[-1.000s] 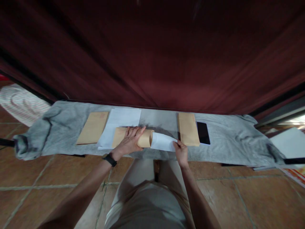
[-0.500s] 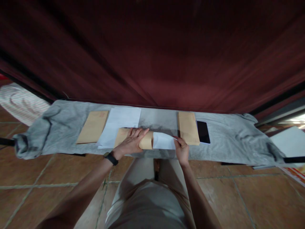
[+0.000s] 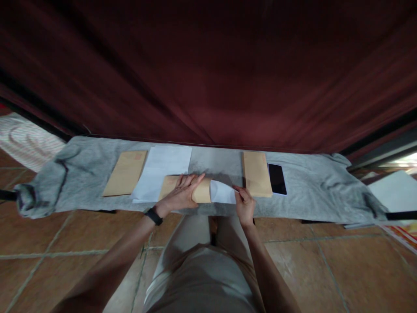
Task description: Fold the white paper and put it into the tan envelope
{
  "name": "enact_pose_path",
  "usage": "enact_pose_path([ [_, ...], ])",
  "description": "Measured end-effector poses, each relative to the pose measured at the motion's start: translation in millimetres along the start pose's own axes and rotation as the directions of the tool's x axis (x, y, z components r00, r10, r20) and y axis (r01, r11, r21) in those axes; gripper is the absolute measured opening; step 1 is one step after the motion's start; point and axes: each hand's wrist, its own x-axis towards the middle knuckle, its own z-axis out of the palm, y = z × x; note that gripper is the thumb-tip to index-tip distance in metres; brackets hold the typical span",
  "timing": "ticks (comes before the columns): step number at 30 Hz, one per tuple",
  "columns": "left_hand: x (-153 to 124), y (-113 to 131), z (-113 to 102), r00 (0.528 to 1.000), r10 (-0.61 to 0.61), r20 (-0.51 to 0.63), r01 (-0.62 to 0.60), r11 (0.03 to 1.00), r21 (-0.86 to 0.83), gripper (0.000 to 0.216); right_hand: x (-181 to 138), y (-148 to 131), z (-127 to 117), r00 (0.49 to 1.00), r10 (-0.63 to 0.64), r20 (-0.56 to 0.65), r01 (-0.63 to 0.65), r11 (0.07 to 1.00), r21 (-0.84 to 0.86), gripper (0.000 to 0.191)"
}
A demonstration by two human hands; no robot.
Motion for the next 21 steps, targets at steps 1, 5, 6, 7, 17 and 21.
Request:
enact_pose_path([
  [1, 1, 2, 0, 1.0, 0.008, -0.006, -0.008, 1.0, 0.005, 0.124, -1, -2, 2, 1.0, 0.011, 0.018, -0.011, 1.0, 0.008, 0.03],
  [5, 3, 6, -1, 0.998, 0.045, -0.048, -0.042, 0.997, 0.061, 0.122, -5, -8, 10, 0.995, 0.091, 0.042, -0.093, 0.995, 0.042, 0.033],
  [6, 3, 6, -1, 0.997, 0.054, -0.059, -0.049, 0.996, 0.08, 0.12, -6, -9, 11, 0.992, 0.121, 0.022, -0.122, 0.991, 0.058, 0.034],
  [7, 2, 6, -1, 0.996, 0.062, -0.07, -0.055, 0.994, 0.097, 0.118, -6, -9, 11, 0.988, 0.152, 0.001, -0.151, 0.985, 0.082, 0.034],
  [17, 5, 19, 6, 0.988, 0.11, -0.113, -0.094, 0.986, 0.134, 0.111, -10, -11, 22, 0.96, 0.278, 0.02, -0.273, 0.923, 0.271, 0.038],
  [21, 6, 24, 12, 0.981, 0.138, -0.137, -0.121, 0.985, 0.124, 0.111, -14, -10, 34, 0.978, 0.2, -0.056, -0.181, 0.954, 0.24, 0.031],
])
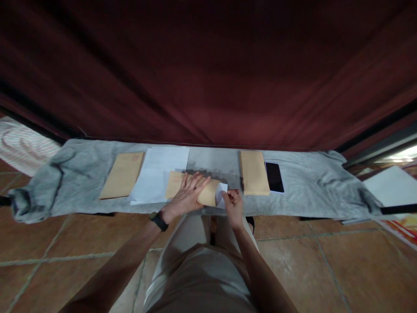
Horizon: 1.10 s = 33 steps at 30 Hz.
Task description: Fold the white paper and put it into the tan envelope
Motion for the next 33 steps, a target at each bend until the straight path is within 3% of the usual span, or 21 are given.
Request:
enact_pose_path([
  [4, 0, 3, 0, 0.999, 0.023, -0.032, -0.023, 1.0, -0.005, 0.109, 0, 4, 8, 0.998, -0.033, -0.045, 0.035, 0.998, 0.053, 0.024],
  [9, 2, 8, -2, 0.998, 0.036, -0.051, -0.037, 0.999, -0.007, 0.107, 1, 4, 12, 1.0, -0.005, -0.015, 0.005, 0.998, 0.058, 0.021],
  [18, 5, 13, 3, 0.997, 0.053, -0.053, -0.053, 0.999, -0.004, 0.102, 1, 8, 14, 0.999, 0.014, 0.045, -0.011, 0.997, -0.072, 0.024],
  [25, 7, 16, 9, 0.996, 0.075, -0.038, -0.074, 0.997, 0.024, 0.101, 0, 14, 13, 0.997, 0.077, 0.02, -0.071, 0.976, -0.208, 0.023],
  [33, 10, 18, 12, 0.996, 0.086, -0.031, -0.085, 0.996, 0.036, 0.1, -2, 15, 12, 0.995, 0.1, 0.008, -0.096, 0.97, -0.225, 0.021],
])
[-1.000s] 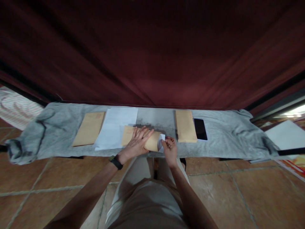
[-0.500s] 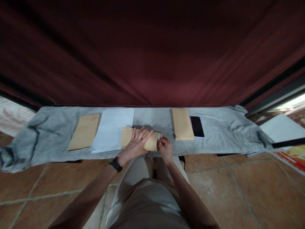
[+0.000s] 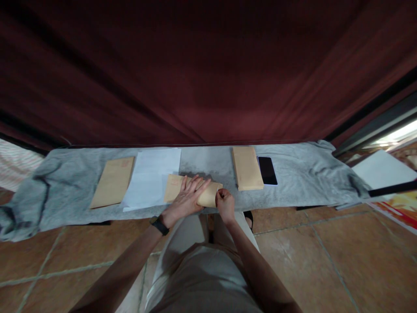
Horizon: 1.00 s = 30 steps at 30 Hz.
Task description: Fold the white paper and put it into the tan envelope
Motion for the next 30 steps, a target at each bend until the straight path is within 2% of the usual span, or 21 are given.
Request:
enact_pose_path([
  [15, 2, 1, -1, 1.0, 0.016, 0.009, -0.016, 1.0, -0.012, 0.101, -2, -2, -2, 0.996, 0.053, -0.07, -0.052, 0.998, 0.019, 0.014],
  [25, 6, 9, -6, 1.0, 0.017, 0.024, -0.017, 1.0, 0.0, 0.099, -1, 6, -3, 0.99, 0.098, -0.104, -0.084, 0.987, 0.138, 0.01],
  [30, 7, 11, -8, 0.999, 0.026, 0.037, -0.027, 0.999, 0.041, 0.097, 1, 13, -2, 0.984, 0.107, -0.14, -0.082, 0.982, 0.17, 0.015],
])
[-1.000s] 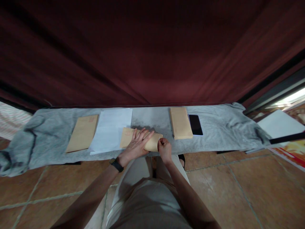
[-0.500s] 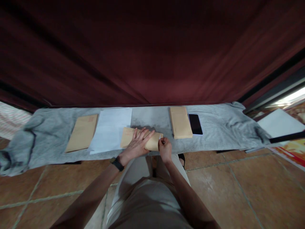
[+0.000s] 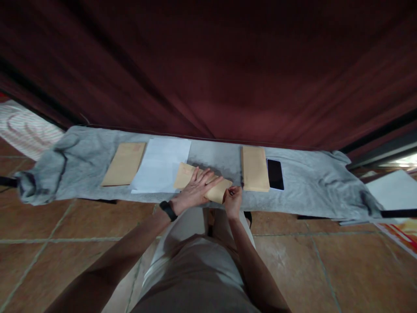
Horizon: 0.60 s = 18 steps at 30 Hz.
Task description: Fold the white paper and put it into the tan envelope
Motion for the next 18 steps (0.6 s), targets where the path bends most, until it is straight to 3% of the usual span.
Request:
enact_pose_path([
  [3, 2, 1, -4, 1.0, 0.024, 0.013, -0.025, 0.999, 0.032, 0.096, 2, 5, 0, 0.999, -0.002, 0.032, 0.0, 0.999, 0.053, 0.025],
  [8, 4, 3, -9, 0.998, 0.068, 0.008, -0.068, 0.994, 0.089, 0.092, 6, 12, -3, 0.986, -0.01, 0.167, -0.011, 0.993, 0.119, 0.02],
  [18, 5, 2, -5, 0.993, 0.112, -0.035, -0.11, 0.993, 0.046, 0.092, 8, 14, -7, 0.981, -0.023, 0.193, -0.006, 0.989, 0.146, 0.027],
])
